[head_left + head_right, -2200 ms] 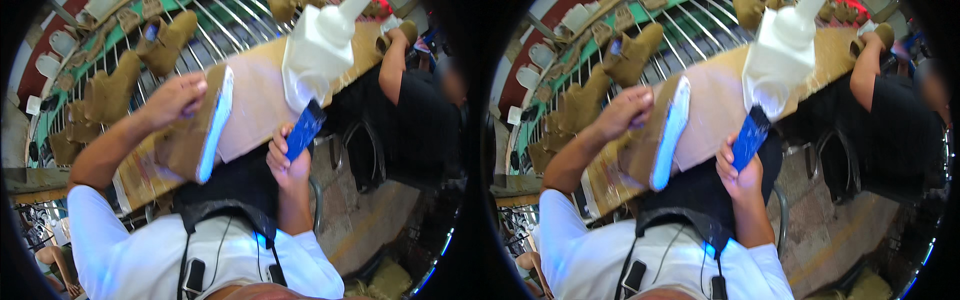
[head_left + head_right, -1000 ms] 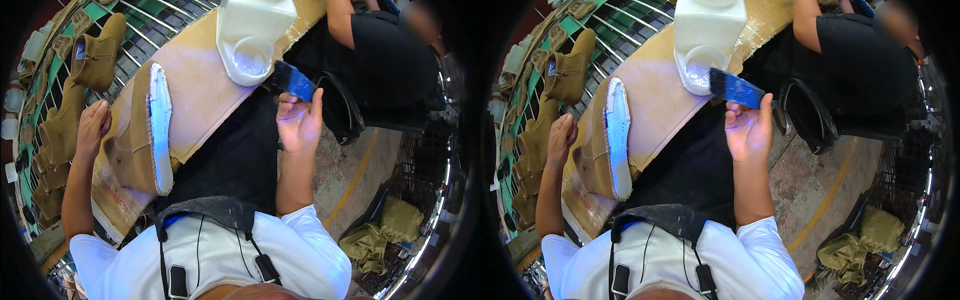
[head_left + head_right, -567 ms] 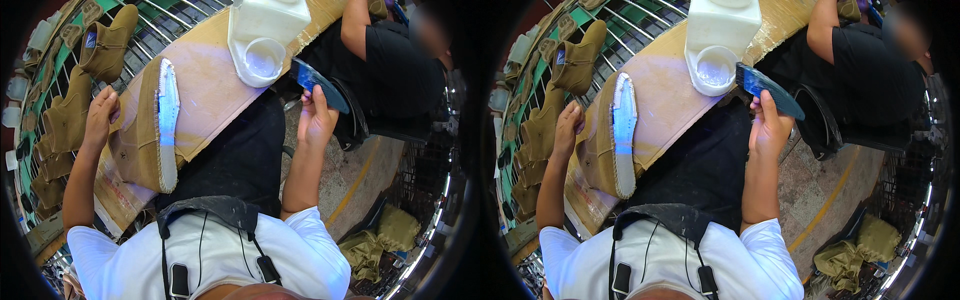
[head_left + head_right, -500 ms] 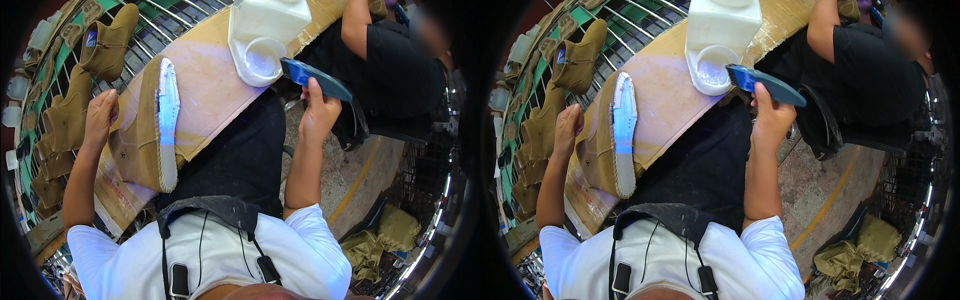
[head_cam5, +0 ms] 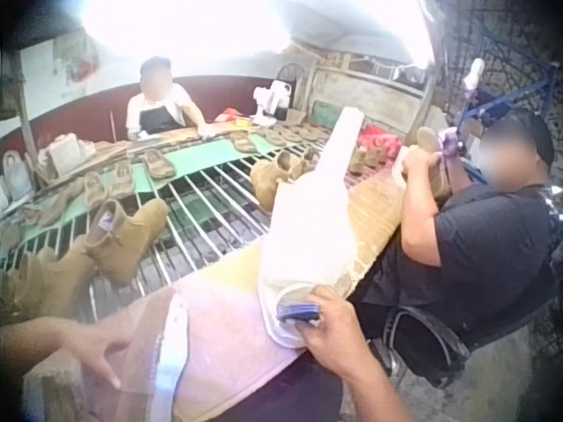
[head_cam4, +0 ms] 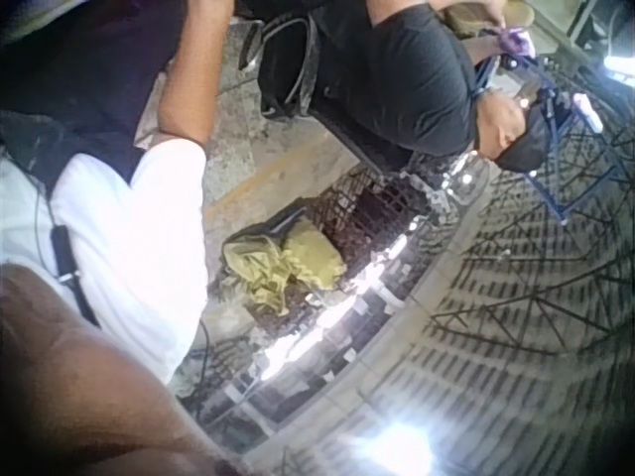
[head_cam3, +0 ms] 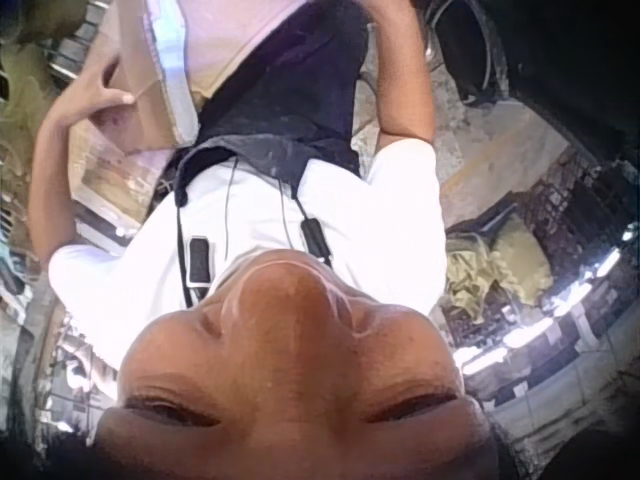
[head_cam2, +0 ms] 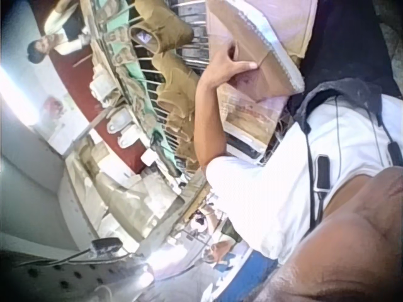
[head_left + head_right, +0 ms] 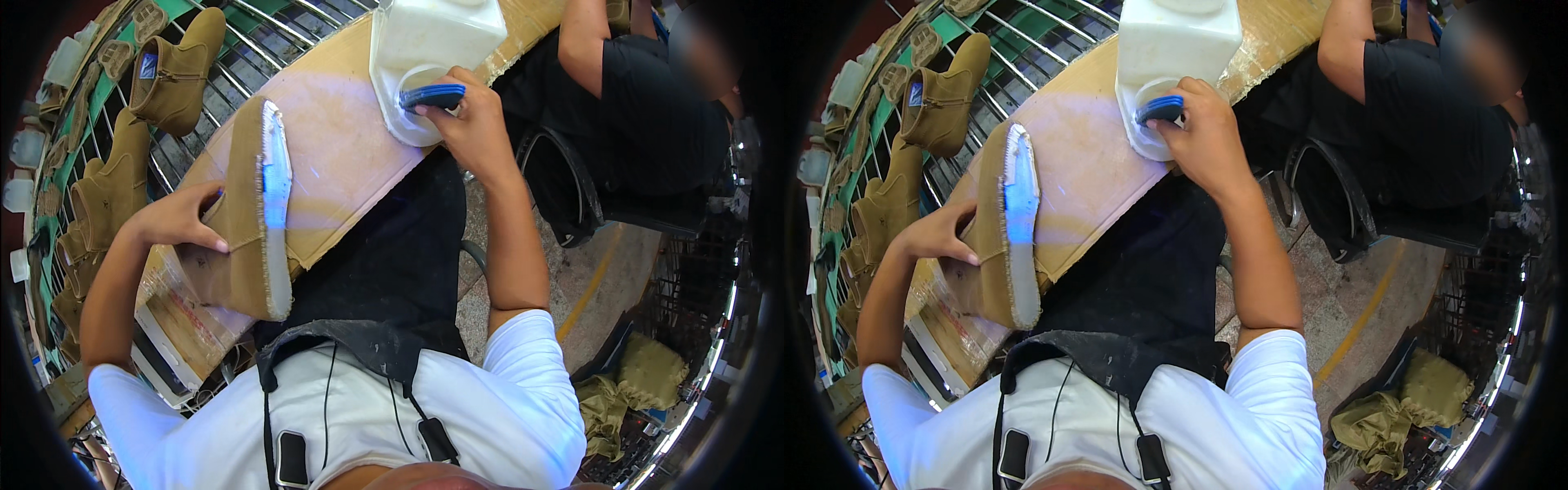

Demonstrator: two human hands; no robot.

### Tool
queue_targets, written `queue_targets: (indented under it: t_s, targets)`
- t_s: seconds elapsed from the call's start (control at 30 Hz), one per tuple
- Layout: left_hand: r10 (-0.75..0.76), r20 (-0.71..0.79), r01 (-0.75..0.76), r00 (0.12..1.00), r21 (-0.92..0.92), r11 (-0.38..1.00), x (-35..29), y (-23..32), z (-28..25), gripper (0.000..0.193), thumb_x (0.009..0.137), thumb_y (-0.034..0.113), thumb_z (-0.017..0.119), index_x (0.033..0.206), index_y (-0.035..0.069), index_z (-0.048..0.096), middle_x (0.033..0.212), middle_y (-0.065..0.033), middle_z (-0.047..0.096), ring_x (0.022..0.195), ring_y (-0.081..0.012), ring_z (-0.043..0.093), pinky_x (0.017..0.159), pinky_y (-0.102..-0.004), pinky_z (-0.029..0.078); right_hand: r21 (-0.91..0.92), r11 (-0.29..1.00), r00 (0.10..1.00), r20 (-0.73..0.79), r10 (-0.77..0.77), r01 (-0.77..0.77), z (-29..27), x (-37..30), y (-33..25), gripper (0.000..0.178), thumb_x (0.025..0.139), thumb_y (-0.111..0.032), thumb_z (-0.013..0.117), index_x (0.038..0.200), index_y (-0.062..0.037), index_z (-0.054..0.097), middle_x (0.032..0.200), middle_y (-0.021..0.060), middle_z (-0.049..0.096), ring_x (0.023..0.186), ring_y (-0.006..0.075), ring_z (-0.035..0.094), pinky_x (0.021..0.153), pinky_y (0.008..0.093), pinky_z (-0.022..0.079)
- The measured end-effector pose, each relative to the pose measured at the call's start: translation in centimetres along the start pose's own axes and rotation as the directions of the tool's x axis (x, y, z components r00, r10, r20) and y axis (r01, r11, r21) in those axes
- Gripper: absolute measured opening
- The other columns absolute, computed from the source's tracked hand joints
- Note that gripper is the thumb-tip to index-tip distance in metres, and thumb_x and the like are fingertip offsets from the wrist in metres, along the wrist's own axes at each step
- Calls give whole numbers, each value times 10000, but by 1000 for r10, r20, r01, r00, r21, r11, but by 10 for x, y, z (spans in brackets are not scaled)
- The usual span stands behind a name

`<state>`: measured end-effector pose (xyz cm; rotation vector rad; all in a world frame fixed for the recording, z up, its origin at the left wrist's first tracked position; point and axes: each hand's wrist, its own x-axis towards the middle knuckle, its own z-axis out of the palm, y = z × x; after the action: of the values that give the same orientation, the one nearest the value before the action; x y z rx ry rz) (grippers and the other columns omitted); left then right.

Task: The person applies adhesive to the edges and soles of shoes using a brush, then places the shoes back onto a conveyor belt.

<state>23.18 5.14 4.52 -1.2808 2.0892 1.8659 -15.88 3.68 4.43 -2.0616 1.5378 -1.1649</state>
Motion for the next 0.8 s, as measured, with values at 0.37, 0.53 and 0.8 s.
queue_targets:
  t_s: [0.37, 0.53, 0.8]
  targets:
    - [-79, 211, 185, 974, -550, 814, 20, -8, 13, 831, 598, 184, 852, 1296, -7, 444, 1171, -103, 595, 1065, -196, 574, 945, -320, 443, -107, 982, 980, 136, -144, 159, -8, 8, -1, 139, 700, 19, 712, 823, 3, 649, 776, 75, 567, 736, 210, 568, 633, 305, 438]
    - [-33, -121, -63, 992, -704, 707, -2, -11, 43, 932, 555, 271, 854, 1333, 11, 410, 1230, -84, 555, 1149, -210, 521, 1013, -339, 389, 155, 985, 933, 359, 10, -70, -38, 23, 6, 181, 726, -49, 733, 865, 28, 647, 819, 53, 627, 746, 145, 599, 685, 261, 469]
    - [155, -718, -524, 679, -326, 787, -60, -76, 56, 586, 694, 98, 763, 1216, -8, 517, 1143, -116, 596, 1037, -263, 585, 879, -386, 490, 306, 921, 965, -19, 260, -242, -25, -21, 30, 223, 814, -139, 689, 909, 54, 633, 807, 79, 662, 742, 102, 591, 677, 250, 470]
